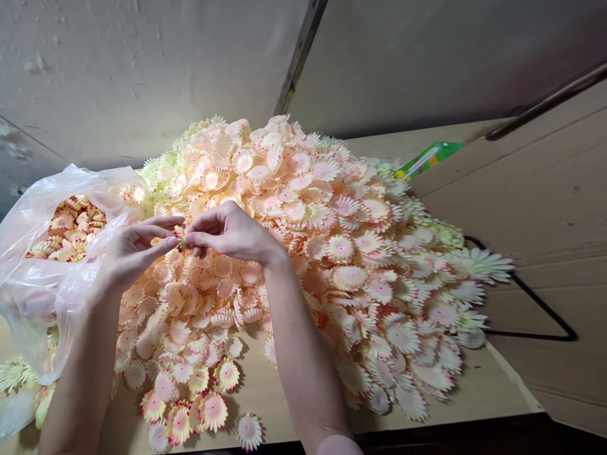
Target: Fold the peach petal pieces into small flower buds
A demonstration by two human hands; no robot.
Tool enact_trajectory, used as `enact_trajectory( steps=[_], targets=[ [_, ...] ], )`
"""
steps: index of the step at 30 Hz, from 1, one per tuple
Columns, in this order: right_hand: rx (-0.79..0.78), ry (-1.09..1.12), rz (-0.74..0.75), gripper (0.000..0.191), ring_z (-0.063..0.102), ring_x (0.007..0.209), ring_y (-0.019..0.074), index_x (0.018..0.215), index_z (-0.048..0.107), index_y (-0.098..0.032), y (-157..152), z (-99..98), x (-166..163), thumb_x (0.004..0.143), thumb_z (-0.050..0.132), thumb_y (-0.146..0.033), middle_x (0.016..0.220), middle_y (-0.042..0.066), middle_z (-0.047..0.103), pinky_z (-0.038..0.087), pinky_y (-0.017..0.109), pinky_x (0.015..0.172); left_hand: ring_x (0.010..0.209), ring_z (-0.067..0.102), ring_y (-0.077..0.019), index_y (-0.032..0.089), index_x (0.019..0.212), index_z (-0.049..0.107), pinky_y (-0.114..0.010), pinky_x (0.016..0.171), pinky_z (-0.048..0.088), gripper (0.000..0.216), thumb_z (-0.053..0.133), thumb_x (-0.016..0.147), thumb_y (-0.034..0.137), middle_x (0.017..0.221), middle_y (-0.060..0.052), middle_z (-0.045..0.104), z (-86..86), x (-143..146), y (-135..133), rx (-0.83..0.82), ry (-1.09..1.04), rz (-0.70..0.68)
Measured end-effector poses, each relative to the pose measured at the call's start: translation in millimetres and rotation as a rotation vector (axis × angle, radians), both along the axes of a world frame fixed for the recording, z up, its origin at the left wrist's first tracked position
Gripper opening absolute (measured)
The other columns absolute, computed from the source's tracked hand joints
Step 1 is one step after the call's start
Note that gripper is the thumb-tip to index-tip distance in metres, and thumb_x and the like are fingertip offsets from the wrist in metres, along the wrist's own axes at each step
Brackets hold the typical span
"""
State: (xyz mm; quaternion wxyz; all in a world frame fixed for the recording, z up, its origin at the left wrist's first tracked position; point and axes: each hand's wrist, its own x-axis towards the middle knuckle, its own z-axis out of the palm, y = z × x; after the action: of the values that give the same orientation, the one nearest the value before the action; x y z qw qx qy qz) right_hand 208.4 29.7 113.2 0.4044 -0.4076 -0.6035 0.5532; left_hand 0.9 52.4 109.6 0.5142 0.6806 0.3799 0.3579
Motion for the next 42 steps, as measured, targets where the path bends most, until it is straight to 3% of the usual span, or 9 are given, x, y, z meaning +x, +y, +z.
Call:
enact_trajectory(
  steps=[14,26,35,42],
  targets=[
    [0.094,-0.141,-0.081,0.032,0.064,0.059,0.0128,0.078,0.076,-0.013,-4.3,3.7,-4.4,0.073,0.081,-0.044,0.073,0.007,0.073,0.054,0.026,0.056,0.112,0.066,-0.0295,0.017,0.074,0.078,-0.044,0.099,0.048,0.025,0.079,0.074,0.042,0.120,-0.014,0.072,4.4,1.0,-2.4,-0.007,0.039,0.031],
    [0.189,-0.316,-0.138,0.019,0.065,0.064,0.0151,0.076,0.074,-0.014,-7.3,7.5,-9.3,0.081,0.072,-0.032,0.071,0.006,0.073,0.051,0.027,0.060,0.113,0.064,-0.0283,0.014,0.083,0.077,-0.038,0.091,0.056,0.032,0.075,0.078,0.046,0.122,-0.017,0.069,-1.1,2.7,-3.8,0.027,0.001,0.023],
    [0.166,-0.308,-0.134,0.018,0.068,0.066,0.0178,0.076,0.076,-0.015,-8.1,5.5,-8.2,0.080,0.074,-0.033,0.074,0.006,0.075,0.054,0.030,0.062,0.106,0.066,-0.0241,0.015,0.086,0.074,-0.033,0.087,0.057,0.028,0.066,0.086,0.042,0.120,-0.015,0.069,4.6,6.4,-11.9,0.190,0.141,0.017],
    [0.106,-0.227,-0.107,0.023,0.068,0.064,0.0177,0.077,0.078,-0.016,-8.9,4.6,-4.0,0.079,0.076,-0.039,0.070,0.006,0.072,0.057,0.031,0.062,0.108,0.064,-0.0252,0.017,0.082,0.073,-0.033,0.086,0.057,0.021,0.068,0.084,0.036,0.115,-0.012,0.070,9.7,8.7,-14.7,0.142,0.128,0.034]
  ],
)
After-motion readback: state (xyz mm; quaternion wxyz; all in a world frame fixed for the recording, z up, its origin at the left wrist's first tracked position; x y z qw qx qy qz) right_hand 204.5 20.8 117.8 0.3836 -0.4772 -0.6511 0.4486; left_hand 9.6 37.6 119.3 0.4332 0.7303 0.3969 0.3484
